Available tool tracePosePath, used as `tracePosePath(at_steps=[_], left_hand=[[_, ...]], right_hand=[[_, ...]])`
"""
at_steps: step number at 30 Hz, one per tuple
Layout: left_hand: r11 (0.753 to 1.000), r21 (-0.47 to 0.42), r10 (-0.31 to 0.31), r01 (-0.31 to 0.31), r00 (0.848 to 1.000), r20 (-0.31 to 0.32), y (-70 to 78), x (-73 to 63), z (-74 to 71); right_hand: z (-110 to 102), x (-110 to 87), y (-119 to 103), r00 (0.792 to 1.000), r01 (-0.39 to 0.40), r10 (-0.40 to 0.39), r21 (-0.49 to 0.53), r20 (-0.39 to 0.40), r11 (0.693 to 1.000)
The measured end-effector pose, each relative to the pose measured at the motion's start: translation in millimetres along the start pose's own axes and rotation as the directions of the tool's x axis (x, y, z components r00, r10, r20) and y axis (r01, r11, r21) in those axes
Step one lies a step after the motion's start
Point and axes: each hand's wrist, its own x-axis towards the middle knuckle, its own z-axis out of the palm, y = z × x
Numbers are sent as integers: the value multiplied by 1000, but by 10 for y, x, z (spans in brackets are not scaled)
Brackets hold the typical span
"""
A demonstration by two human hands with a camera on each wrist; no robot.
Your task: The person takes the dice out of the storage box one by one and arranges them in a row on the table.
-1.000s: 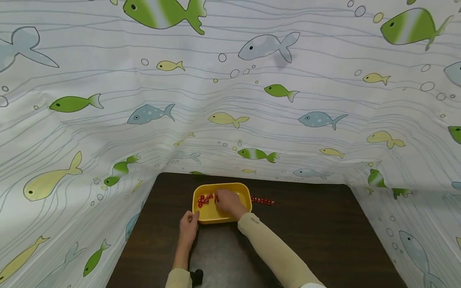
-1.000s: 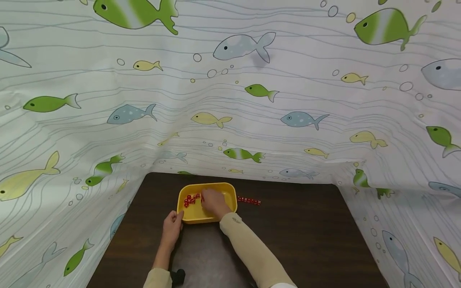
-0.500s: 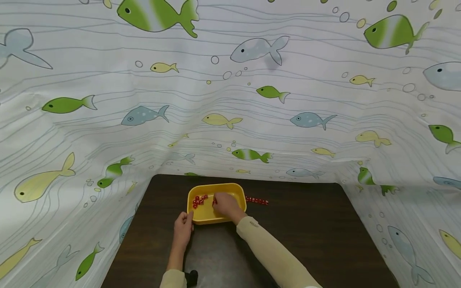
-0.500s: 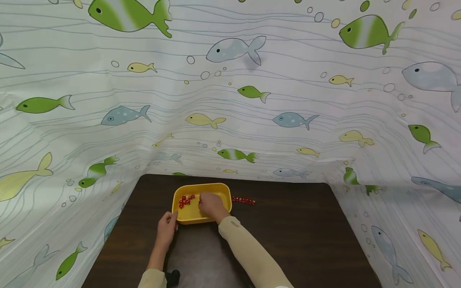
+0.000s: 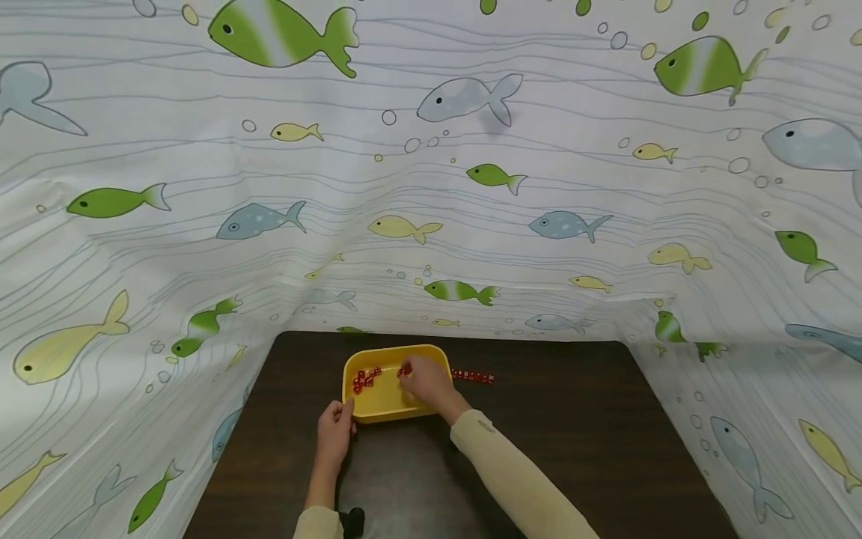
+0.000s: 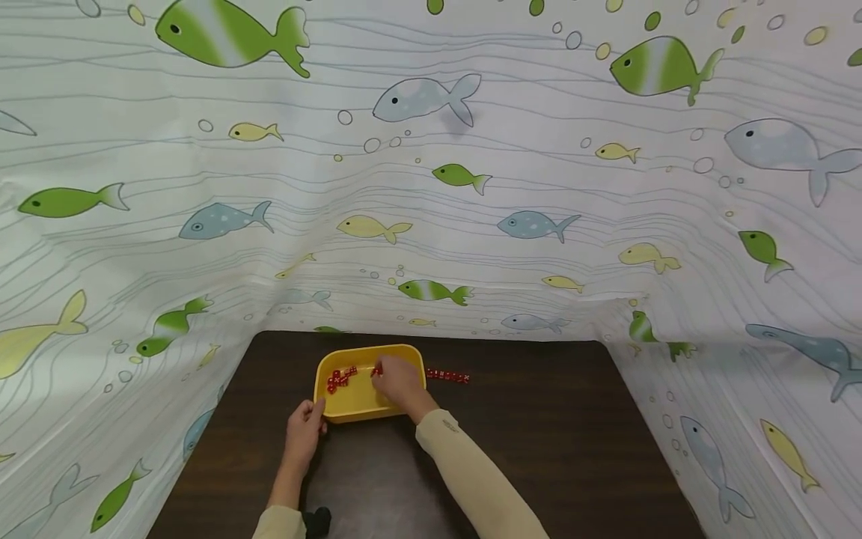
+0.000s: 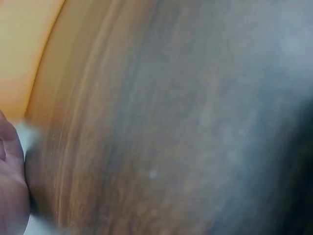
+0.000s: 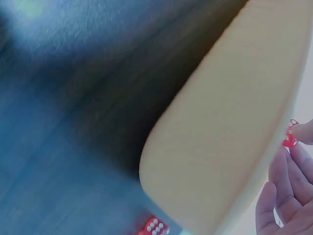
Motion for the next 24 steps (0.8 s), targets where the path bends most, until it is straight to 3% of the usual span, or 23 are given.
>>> tracePosePath(at_steps=[8, 18, 24], left_hand=[[1000, 11, 17, -16, 999, -35, -10, -29, 33], [1000, 10, 20, -20, 999, -43, -15, -44, 35], [999, 4, 35, -35, 999, -38, -13, -27, 29]], right_hand=[[-201, -38, 161, 995, 11, -15, -38, -97, 999], [-557, -129, 466, 987, 8, 3, 69, -162, 998], [-708, -176, 700, 980, -41, 59, 98, -191, 994]])
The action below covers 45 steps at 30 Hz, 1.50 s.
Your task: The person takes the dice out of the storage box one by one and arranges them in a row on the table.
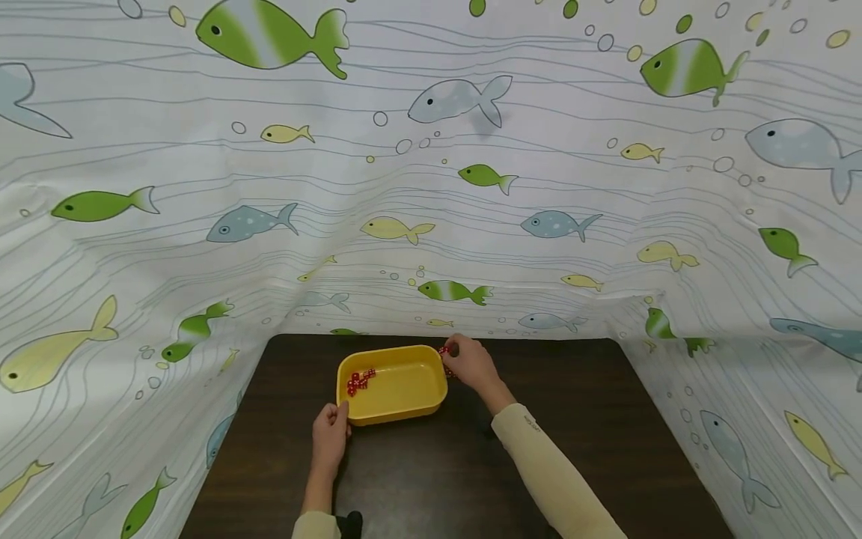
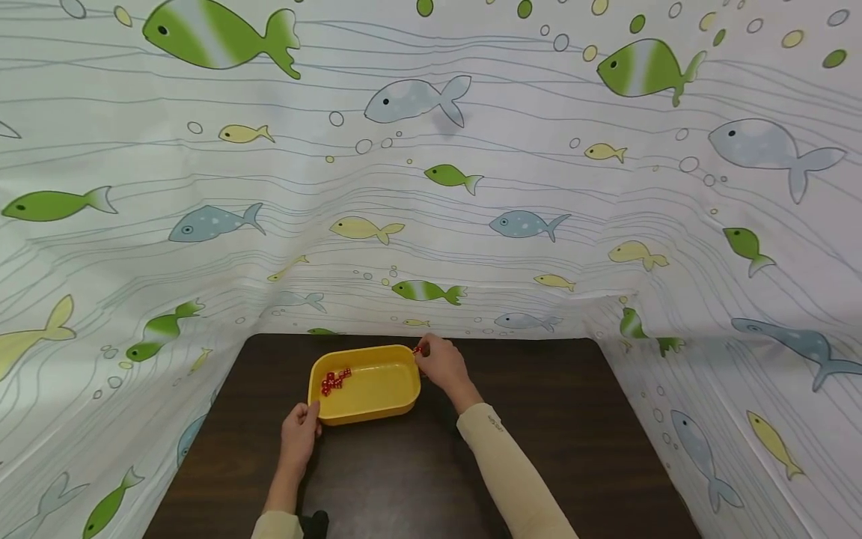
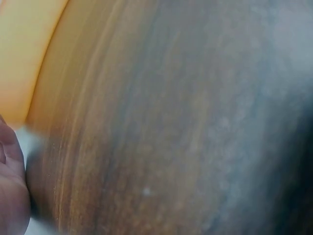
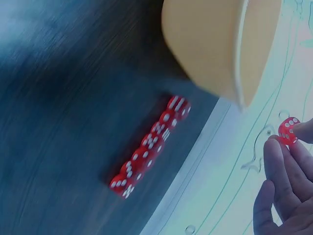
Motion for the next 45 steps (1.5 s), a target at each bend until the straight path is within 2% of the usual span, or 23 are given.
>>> tracePosePath(at_steps=[10, 21, 26, 35, 45], left_hand=[[1000, 12, 6, -6, 1000, -3, -28, -5, -20], [1000, -3, -2, 2, 1000, 11, -15, 34, -8], [1000, 0, -11, 11, 1000, 2, -13, 49, -23], [1000, 10, -11, 10, 1000, 5, 6, 32, -18], [1000, -1, -19, 19, 1000, 5, 16, 11, 6]], right_hand=[[-177, -42, 290, 993, -100, 101, 17, -69, 995], [-250, -155, 776, 982, -168, 175, 97, -73, 981], [-224, -219, 946, 975, -213, 216, 79, -44, 974], [-90, -283, 1116, 968, -250, 250, 57, 7, 967], [-73, -272, 1186, 966, -256, 256, 24, 32, 966]])
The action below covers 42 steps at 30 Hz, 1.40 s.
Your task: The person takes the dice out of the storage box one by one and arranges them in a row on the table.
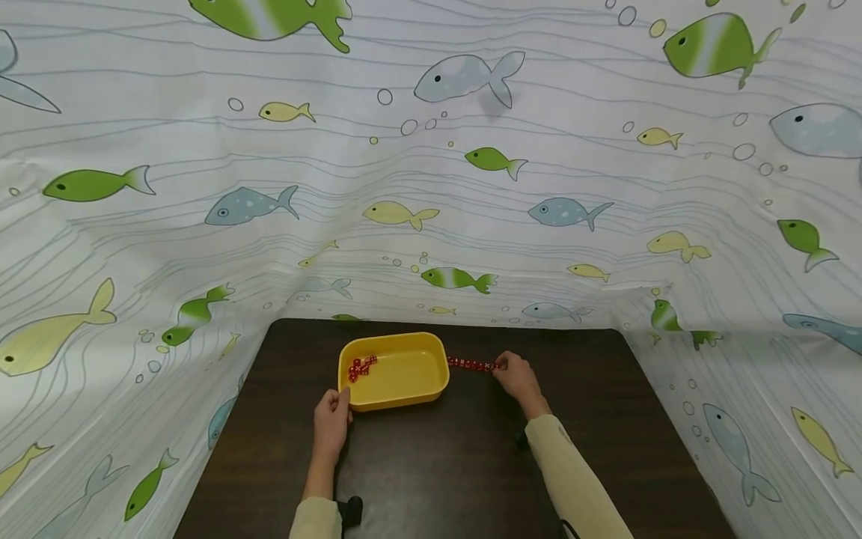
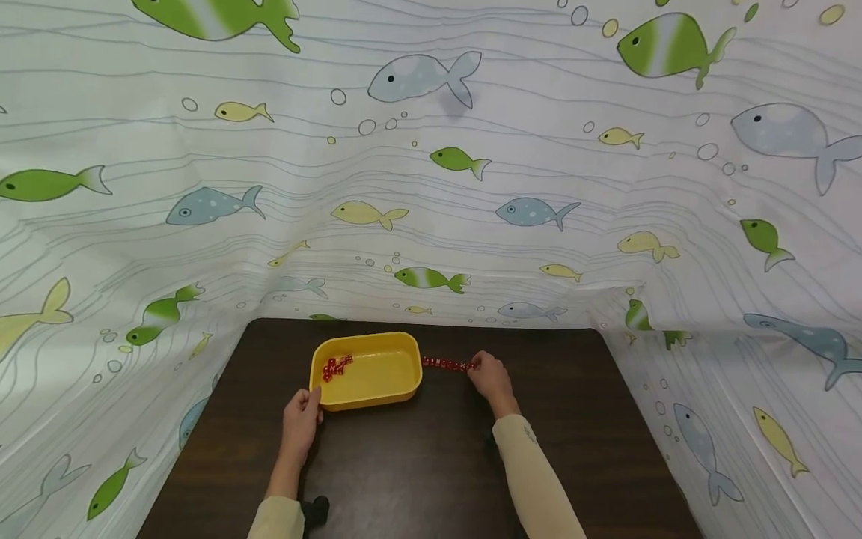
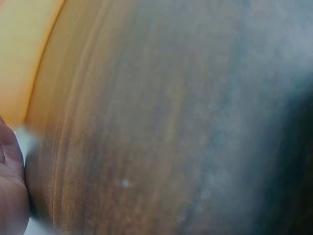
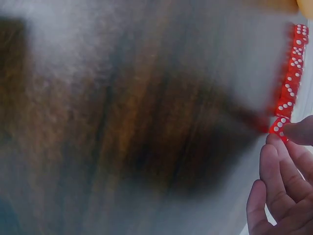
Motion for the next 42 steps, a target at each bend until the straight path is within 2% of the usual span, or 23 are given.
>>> tracePosePath(at_steps=[24, 30, 37, 42], left_hand=[[1000, 4, 25, -25, 999, -31, 1, -3, 40], [1000, 10, 23, -22, 999, -29, 11, 14, 48], [999, 35, 13, -12, 999, -32, 17, 7, 37], [998, 54, 23, -21, 999, -46, 9, 1, 22]], right_hand=[[80, 56, -18, 1000, 14, -15, -38, -15, 999], [45, 59, -23, 1000, -3, 3, -24, -12, 1000], [15, 56, -15, 999, -37, 38, -19, 29, 999], [-2, 48, -98, 998, -58, 58, 7, -25, 998]])
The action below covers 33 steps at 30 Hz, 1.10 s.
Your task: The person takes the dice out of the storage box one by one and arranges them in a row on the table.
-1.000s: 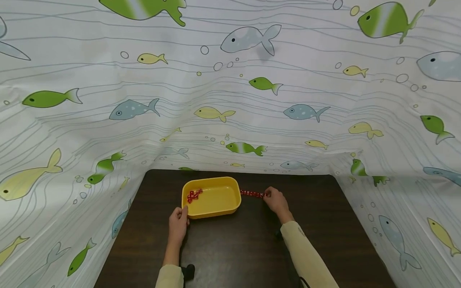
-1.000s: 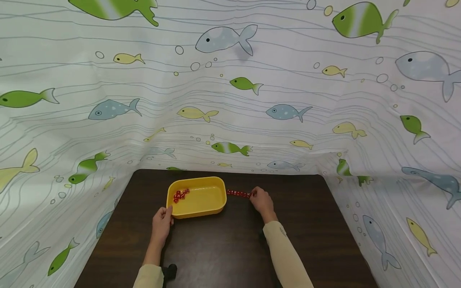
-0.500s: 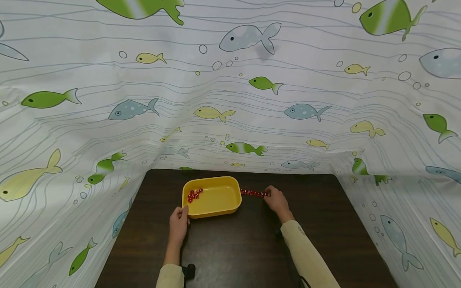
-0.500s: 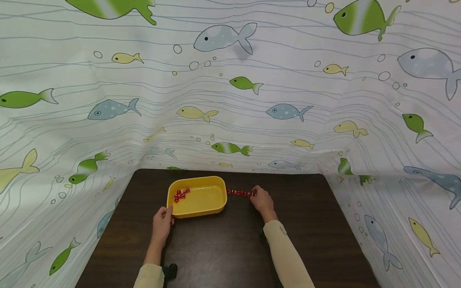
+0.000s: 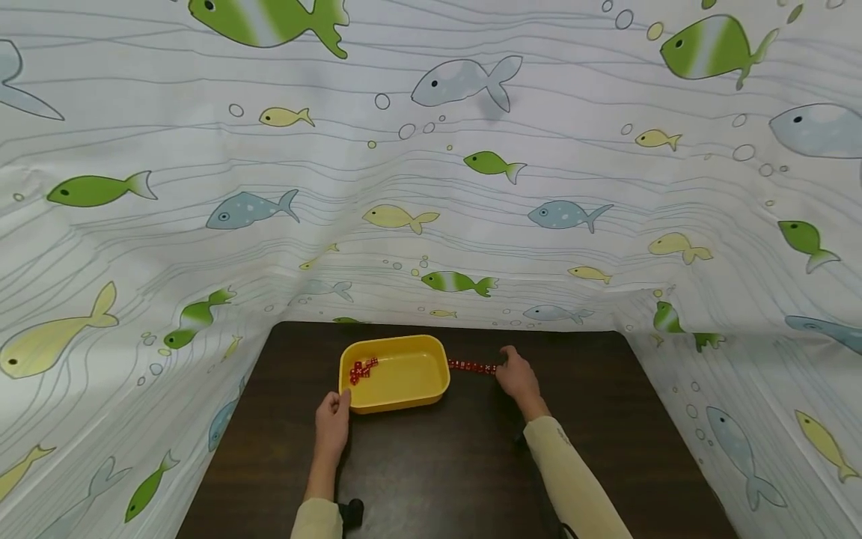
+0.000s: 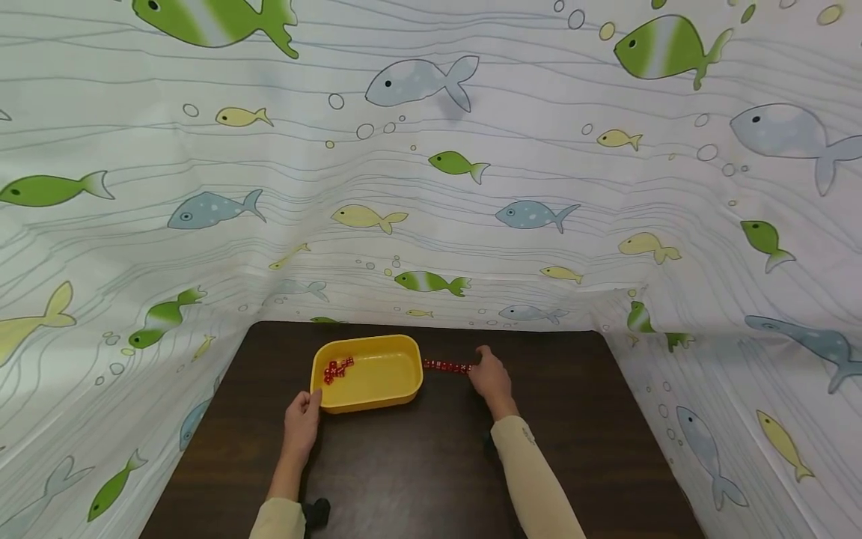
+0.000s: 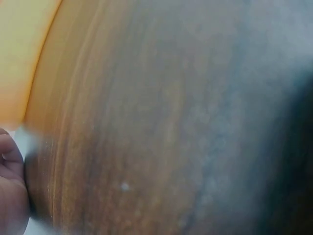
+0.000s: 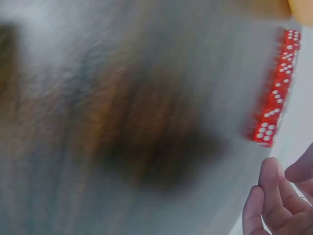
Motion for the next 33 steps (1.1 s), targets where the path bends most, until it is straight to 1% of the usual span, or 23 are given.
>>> tracePosePath(at_steps=[3, 9, 14, 19, 22, 28, 33], left_hand=[[1000, -2, 1, -1, 1000, -10, 4, 0, -26], [1000, 18, -6, 6, 1000, -10, -7, 17, -49], [999, 35, -14, 14, 1000, -6, -20, 29, -73], [1000, 25, -7, 7, 1000, 0, -29, 29, -91], [1000, 18, -9, 9, 1000, 5, -31, 32, -86], [1000, 1, -12, 12, 1000, 4, -10, 31, -59], [1000, -24, -3, 3, 1000, -5, -5, 12, -52]], right_hand=[[-3, -5, -130, 999, 10, -9, 16, -38, 1000], [34, -37, -493, 992, 92, -89, 23, -90, 996], [131, -71, -809, 984, 148, -146, 15, -105, 989], [253, -114, -1049, 976, 211, -210, 10, -49, 977], [348, -151, -1179, 969, 248, -248, -35, 3, 968], [589, -220, -1398, 944, 329, -317, -164, 97, 930], [799, -296, -1579, 917, 391, -362, -193, 168, 900]])
